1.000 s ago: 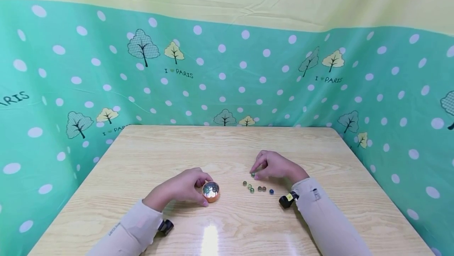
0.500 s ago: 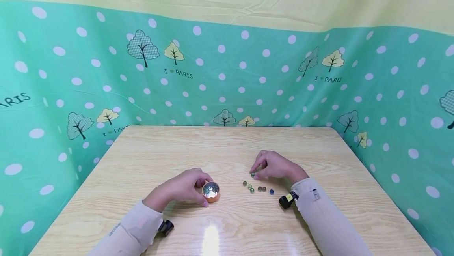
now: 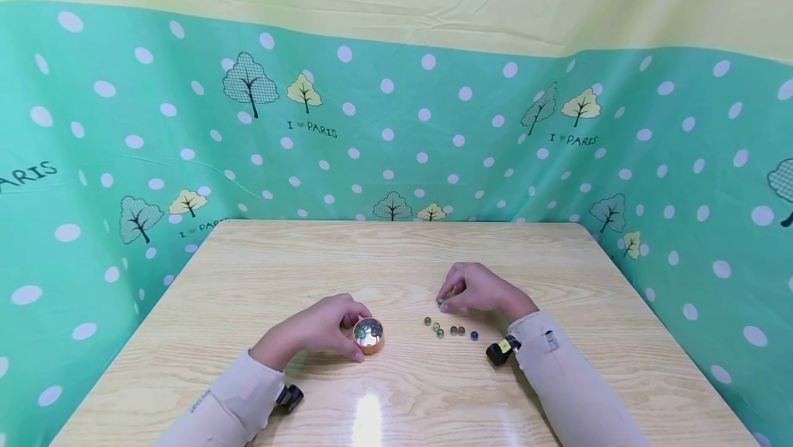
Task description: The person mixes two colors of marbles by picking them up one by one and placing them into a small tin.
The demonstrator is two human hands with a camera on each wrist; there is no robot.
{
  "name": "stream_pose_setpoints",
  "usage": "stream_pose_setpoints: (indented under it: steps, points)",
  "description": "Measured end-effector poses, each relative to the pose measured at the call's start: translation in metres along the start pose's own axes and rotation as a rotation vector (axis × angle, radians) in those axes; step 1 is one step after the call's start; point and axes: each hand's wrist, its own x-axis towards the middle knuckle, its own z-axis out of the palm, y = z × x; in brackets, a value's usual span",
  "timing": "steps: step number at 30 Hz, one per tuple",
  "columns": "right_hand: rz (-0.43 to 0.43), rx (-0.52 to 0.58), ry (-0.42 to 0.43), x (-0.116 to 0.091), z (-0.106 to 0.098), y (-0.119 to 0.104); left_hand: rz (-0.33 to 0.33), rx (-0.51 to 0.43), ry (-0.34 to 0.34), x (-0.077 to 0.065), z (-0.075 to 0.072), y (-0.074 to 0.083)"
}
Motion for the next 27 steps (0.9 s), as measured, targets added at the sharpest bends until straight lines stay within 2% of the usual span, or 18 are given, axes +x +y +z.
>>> stream_pose_setpoints:
  steps: [27]
  points:
    - [-0.015,-0.019,0.027,0.0010,0.0024,-0.0090,-0.004,0.009,-0.009,0.0008,0.0003,-0.0042]
